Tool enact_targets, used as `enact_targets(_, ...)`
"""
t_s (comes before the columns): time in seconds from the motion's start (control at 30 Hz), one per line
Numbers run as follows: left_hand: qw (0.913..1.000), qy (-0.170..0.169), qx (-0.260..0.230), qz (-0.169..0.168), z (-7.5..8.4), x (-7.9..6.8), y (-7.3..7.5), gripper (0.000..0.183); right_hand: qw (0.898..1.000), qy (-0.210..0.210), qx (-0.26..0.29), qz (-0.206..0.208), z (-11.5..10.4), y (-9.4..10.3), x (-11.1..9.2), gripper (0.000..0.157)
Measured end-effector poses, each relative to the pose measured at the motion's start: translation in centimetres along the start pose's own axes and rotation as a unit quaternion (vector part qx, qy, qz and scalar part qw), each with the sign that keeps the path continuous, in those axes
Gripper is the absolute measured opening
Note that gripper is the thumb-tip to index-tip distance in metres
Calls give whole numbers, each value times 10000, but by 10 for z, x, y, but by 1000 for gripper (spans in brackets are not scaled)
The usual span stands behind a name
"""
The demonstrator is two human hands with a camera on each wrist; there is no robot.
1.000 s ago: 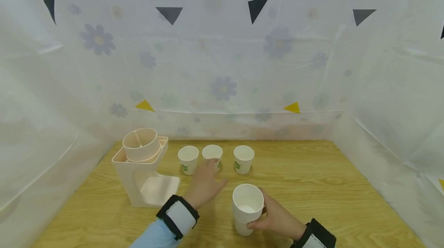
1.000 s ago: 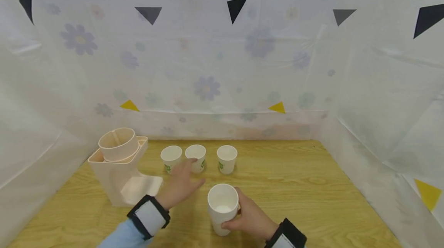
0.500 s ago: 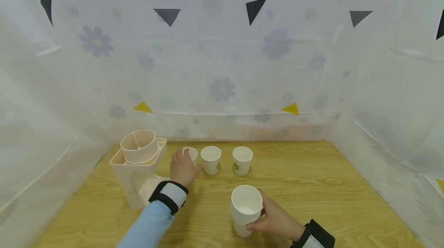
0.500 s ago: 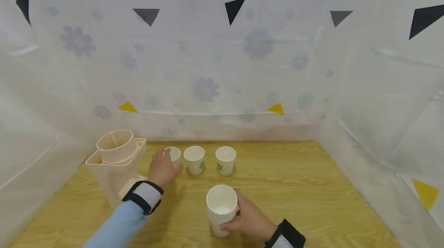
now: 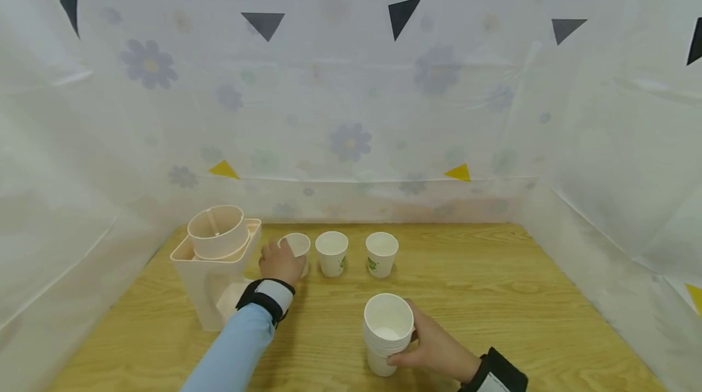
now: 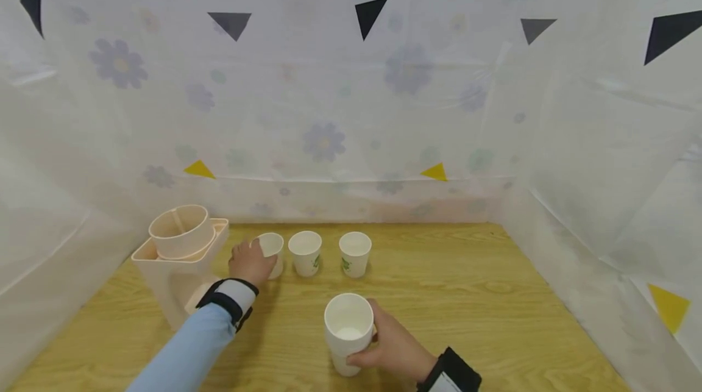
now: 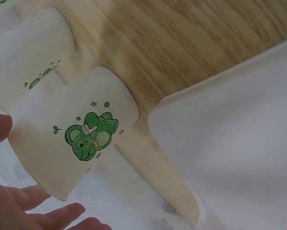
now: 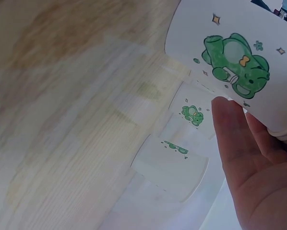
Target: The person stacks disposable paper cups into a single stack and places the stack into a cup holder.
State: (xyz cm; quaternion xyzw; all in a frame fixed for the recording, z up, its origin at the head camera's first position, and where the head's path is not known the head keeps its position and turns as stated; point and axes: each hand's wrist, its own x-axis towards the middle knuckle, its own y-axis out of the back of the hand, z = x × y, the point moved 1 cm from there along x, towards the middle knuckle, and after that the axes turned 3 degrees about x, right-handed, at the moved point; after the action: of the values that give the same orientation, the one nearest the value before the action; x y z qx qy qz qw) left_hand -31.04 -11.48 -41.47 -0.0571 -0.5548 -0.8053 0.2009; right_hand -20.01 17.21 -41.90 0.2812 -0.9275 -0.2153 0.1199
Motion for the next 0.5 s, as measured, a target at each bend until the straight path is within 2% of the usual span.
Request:
enact_targets(0.17,9996,205,-111,-174,-3,3,-5,51,10000,10,28,4,-1,0,0,80)
enact_targets(0.37,9984,197,-261,-466,-2,8,-4,71,10000,25,14,14,0,0,0,79)
enact_targets(0.5,9982,183,-321,-474,1,10,-3,73,10000,69,53,-13,0,0,1,78)
